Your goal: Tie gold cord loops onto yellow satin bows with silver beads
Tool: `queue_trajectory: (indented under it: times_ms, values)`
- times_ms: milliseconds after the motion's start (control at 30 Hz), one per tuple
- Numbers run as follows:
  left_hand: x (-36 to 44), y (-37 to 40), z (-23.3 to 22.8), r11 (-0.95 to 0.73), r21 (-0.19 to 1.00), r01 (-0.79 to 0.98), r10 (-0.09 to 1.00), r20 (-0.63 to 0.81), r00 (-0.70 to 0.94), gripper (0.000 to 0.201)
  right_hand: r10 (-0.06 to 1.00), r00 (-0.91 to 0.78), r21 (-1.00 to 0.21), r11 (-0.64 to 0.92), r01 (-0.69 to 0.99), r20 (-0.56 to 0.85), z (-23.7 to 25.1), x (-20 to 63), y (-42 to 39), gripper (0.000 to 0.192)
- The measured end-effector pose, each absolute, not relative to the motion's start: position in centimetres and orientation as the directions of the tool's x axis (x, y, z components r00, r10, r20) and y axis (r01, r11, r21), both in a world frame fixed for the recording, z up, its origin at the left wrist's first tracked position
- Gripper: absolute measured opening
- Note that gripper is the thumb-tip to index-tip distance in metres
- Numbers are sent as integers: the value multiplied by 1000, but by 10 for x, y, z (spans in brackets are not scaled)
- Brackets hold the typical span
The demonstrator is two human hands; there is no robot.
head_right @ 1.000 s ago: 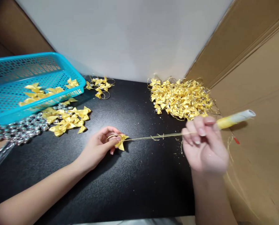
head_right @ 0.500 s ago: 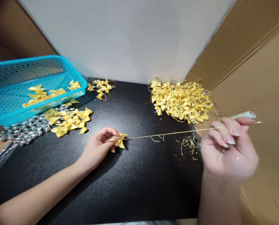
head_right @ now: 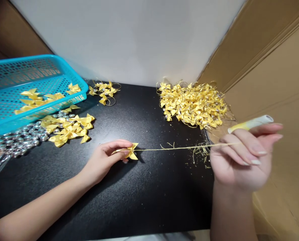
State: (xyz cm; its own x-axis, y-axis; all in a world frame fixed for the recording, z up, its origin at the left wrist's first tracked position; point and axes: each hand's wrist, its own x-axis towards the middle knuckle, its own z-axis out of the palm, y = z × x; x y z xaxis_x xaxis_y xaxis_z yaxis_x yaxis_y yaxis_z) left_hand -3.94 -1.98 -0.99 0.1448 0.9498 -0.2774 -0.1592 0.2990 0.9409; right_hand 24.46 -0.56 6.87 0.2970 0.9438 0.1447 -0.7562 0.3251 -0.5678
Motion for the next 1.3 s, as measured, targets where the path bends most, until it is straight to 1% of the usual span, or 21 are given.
queue_trajectory:
  times_ms: [67, 267, 500, 633, 700, 767, 833, 867, 933, 1000, 1133, 1300]
  values:
    - [-39, -20, -9, 291, 942, -167, 951, -267, 155, 12, 945, 278, -565, 325, -758, 172, 65, 248, -5, 29]
    - [-40, -19, -13, 325, 921, -214, 940, -290, 182, 14, 941, 238, -573, 336, -748, 241, 62, 250, -6, 23]
    - [-39, -19, -15, 331, 928, -169, 936, -299, 188, 18, 894, 398, -561, 441, -700, 206, 67, 253, -4, 21]
    - [-38, -19, -13, 346, 926, -149, 930, -318, 186, 19, 861, 487, -557, 480, -678, 148, 69, 255, -4, 16]
    - [-37, -19, -12, 352, 925, -144, 926, -322, 196, 19, 849, 515, -566, 484, -667, 119, 69, 255, -4, 21]
    - [-37, -19, -11, 355, 925, -134, 924, -325, 201, 18, 855, 504, -588, 472, -657, 124, 69, 256, -4, 23]
    - [-37, -19, -11, 369, 922, -118, 918, -342, 200, 18, 876, 449, -630, 450, -633, 176, 70, 256, -3, 16]
    - [-38, -19, -11, 383, 917, -113, 913, -357, 198, 18, 883, 418, -654, 448, -609, 215, 70, 255, -2, 17]
    - [-38, -20, -10, 412, 904, -113, 901, -387, 195, 18, 883, 369, -700, 458, -548, 289, 70, 250, -1, 25]
    - [-40, -21, -10, 436, 892, -119, 890, -408, 204, 17, 878, 352, -743, 466, -481, 323, 69, 242, -1, 26]
    - [-42, -21, -10, 437, 891, -126, 884, -400, 241, 17, 895, 316, -814, 426, -395, 315, 65, 225, -4, 15]
    - [-42, -21, -12, 438, 892, -115, 885, -406, 227, 14, 893, 331, -822, 423, -382, 306, 65, 225, -3, 8]
